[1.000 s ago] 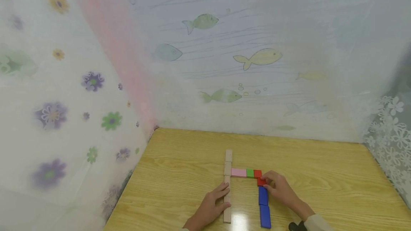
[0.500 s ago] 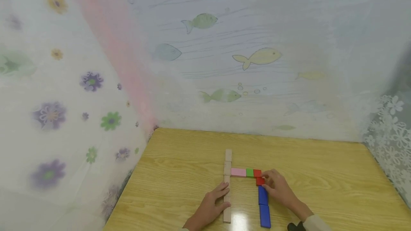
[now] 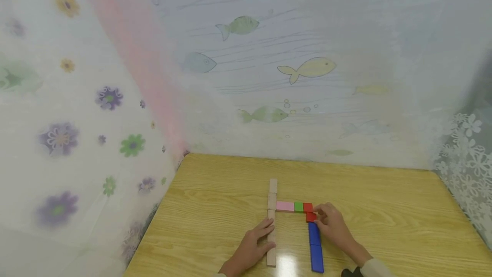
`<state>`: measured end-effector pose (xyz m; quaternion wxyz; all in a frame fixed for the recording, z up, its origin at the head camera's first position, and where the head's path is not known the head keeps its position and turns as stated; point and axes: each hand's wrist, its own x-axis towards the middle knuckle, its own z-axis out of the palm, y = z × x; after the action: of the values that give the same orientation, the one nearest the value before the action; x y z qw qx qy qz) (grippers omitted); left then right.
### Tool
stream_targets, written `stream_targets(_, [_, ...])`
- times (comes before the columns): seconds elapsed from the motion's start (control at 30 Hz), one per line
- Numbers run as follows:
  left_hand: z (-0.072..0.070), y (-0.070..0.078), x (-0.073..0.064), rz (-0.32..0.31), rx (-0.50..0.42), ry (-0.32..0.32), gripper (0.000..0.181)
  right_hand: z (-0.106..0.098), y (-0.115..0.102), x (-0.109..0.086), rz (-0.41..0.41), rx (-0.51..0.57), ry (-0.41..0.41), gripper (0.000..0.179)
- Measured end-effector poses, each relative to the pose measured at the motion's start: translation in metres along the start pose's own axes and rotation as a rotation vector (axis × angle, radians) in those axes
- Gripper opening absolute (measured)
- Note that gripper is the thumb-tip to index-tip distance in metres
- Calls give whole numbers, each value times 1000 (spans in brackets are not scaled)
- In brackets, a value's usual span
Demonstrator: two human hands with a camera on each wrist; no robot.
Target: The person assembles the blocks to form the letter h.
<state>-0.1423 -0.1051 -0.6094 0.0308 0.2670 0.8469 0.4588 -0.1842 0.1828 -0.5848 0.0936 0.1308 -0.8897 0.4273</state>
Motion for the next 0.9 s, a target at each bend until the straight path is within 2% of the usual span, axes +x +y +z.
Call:
stream_targets(0.2, [-1, 1, 0, 0, -16, -1, 52, 2, -2, -1, 20, -2, 19, 30])
stream_targets(0.53, [0, -2, 0, -8, -24, -9, 53, -2, -7, -7, 54, 15, -19, 26])
stream_targets(0.9, [2, -3, 1, -15, -8, -9, 53, -3, -6, -9, 48, 49, -56, 21])
